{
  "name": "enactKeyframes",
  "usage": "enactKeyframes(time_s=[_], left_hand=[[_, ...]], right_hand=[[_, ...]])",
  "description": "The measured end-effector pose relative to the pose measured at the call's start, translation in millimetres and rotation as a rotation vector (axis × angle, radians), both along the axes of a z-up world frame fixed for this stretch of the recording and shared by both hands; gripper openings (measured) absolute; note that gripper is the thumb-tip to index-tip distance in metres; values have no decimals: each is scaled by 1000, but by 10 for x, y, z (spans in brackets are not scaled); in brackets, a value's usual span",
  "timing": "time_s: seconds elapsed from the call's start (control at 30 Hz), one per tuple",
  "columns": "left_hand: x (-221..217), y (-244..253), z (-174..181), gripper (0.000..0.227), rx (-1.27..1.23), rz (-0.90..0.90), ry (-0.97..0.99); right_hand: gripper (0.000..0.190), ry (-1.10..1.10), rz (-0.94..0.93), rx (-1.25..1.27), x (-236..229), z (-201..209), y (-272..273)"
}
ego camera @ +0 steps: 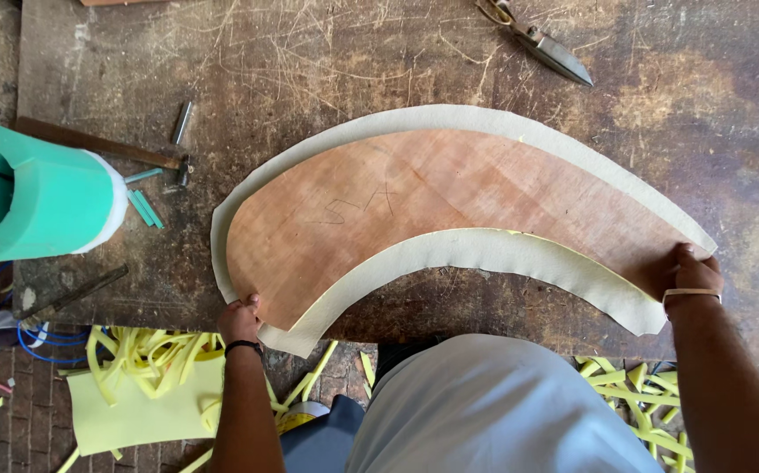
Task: The person aligns a curved wooden board with foam padding on a workbench, then uses a pneumatic staple gun to attach dark fabric around the perimeter of the board. The person repeatedly pulls and smooths the fabric while stapling along the curved edge.
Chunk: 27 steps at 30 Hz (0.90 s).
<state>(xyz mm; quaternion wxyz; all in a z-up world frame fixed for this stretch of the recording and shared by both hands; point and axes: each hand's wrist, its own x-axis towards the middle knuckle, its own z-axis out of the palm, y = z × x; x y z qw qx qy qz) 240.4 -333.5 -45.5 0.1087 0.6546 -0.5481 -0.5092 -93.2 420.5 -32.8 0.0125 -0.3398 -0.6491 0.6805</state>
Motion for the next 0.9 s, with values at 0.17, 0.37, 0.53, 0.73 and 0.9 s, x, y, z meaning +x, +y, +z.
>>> enactKeyframes(time_s=[0.17,0.37,0.53,0.73,0.9], left_hand=[[-64,36,103,26,-43,-17,-129],[-192,12,269,25,-21,20,-69],[-306,3,373,26,-10,2,-67],[-452,237,725,35,-225,-185,-295],[-859,720,1207,62,-880,-331,-451]], right_hand=[[29,-177,24,91,25,-32,93],[29,-65,46,39,40,-125,73],[31,-85,52,145,-106,-191,37],[37,-343,-151,301,8,-206,149],[43,-481,158,741,352,-256,387]])
